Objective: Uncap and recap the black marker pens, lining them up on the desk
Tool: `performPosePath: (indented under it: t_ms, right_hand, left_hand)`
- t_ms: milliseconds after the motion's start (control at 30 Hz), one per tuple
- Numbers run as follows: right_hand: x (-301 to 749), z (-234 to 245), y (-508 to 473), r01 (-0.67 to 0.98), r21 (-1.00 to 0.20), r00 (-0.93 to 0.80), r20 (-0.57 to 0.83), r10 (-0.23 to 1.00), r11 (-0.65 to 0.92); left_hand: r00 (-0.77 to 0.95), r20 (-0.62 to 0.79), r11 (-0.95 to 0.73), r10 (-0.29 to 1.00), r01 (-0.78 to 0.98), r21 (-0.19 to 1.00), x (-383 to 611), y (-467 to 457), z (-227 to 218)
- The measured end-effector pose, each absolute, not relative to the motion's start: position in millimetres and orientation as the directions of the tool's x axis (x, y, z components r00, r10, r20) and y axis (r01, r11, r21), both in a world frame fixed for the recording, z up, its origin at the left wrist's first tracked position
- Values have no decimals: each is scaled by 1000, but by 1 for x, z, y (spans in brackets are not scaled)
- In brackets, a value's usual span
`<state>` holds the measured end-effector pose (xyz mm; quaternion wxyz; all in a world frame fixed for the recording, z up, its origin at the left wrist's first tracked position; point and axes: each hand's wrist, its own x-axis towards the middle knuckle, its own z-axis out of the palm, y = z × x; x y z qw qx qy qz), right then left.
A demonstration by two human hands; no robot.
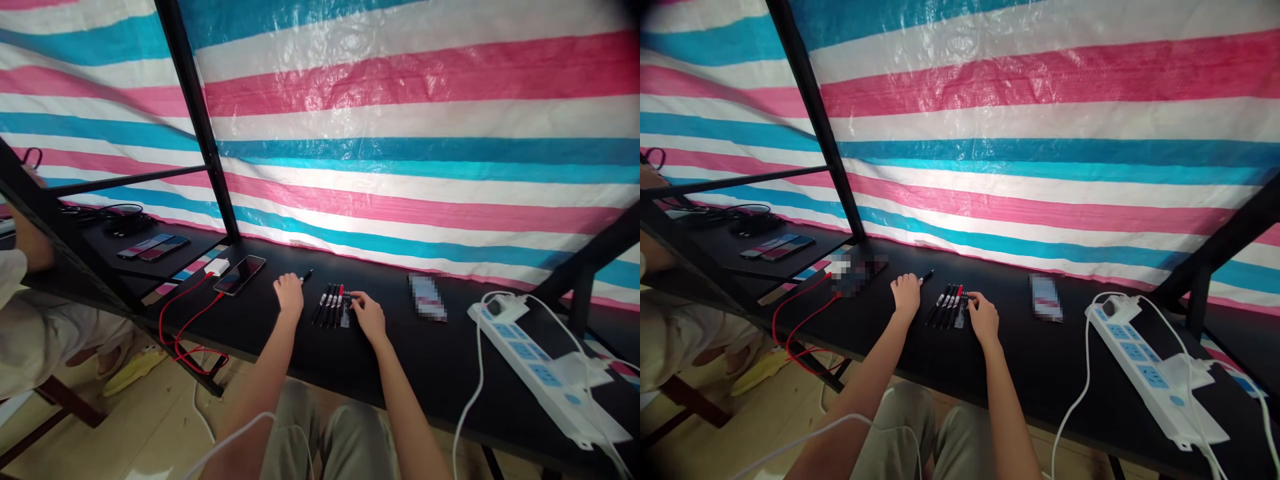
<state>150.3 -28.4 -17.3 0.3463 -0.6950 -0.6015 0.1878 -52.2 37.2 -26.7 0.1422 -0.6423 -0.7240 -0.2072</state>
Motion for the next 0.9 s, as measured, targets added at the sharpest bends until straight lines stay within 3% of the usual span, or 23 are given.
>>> performPosePath:
  t_ms: [100, 233, 367, 600, 833, 900]
  right_hand:
    - [148, -17, -28, 625, -781, 208, 184, 961, 14]
    - [143, -16, -27, 375, -912, 219, 262, 940, 167]
    - [145, -13, -28, 103, -978, 241, 200, 950, 180]
    - [152, -9, -31, -118, -972, 274, 167, 947, 206]
    - [151, -6, -32, -139, -963, 324, 178, 929, 233]
    - [154, -9, -31, -157, -949, 423, 187, 887, 275]
  left_hand:
    - [-58, 525, -2, 849, 994, 112, -44, 29, -20]
    - [226, 615, -321, 755, 946, 47, -24, 11, -5]
    - [437, 642, -534, 630, 844, -50, -10, -3, 2]
    - [474, 686, -603, 552, 795, -64, -7, -12, 2]
    - [446, 714, -595, 540, 802, -50, -7, -10, 0]
    - [431, 722, -587, 542, 808, -42, -8, -10, 0]
